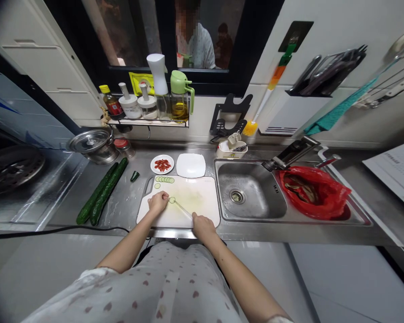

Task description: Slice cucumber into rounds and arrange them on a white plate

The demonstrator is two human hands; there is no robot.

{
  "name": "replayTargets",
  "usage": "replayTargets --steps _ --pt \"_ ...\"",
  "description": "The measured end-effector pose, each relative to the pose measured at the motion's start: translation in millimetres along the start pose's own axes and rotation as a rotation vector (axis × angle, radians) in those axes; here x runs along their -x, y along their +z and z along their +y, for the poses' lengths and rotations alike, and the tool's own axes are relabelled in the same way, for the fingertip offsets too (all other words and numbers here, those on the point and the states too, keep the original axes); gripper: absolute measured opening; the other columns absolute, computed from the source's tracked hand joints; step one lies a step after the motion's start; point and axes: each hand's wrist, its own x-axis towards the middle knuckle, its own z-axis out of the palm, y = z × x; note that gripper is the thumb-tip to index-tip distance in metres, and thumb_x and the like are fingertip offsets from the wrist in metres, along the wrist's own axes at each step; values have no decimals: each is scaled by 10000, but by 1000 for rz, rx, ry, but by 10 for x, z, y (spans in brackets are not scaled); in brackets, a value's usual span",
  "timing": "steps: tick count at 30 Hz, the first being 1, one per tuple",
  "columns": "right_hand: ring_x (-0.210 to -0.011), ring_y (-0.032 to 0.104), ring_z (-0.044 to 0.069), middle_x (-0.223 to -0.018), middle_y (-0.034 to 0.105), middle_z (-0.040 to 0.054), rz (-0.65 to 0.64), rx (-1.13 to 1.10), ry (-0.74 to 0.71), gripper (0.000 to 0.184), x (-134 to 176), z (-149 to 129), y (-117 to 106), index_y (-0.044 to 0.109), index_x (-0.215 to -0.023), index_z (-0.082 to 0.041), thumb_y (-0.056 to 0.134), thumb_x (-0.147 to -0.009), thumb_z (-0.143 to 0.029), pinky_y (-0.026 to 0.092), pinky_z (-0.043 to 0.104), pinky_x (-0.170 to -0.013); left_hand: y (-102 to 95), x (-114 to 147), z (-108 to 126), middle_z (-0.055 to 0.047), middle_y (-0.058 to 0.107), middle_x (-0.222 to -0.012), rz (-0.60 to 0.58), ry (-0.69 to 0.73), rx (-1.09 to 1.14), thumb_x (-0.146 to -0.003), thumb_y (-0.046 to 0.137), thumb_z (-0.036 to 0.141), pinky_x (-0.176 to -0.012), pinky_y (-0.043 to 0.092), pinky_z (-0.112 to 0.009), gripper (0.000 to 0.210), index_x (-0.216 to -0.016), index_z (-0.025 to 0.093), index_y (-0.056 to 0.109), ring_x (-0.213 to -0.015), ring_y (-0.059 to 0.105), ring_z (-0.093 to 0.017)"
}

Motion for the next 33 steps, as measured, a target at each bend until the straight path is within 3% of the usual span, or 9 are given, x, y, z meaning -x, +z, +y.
replayTargets --steps 33 --pt "-948 636 219 -967 658 147 -6 1 -40 285 -174 -115 -111 499 -1092 -157 383 -850 -61 431 288 -725 -35 -36 21 1 713 -950 -40 -22 -14 -760 597 309 -879 314 -374 123 -872 285 641 -956 608 -201"
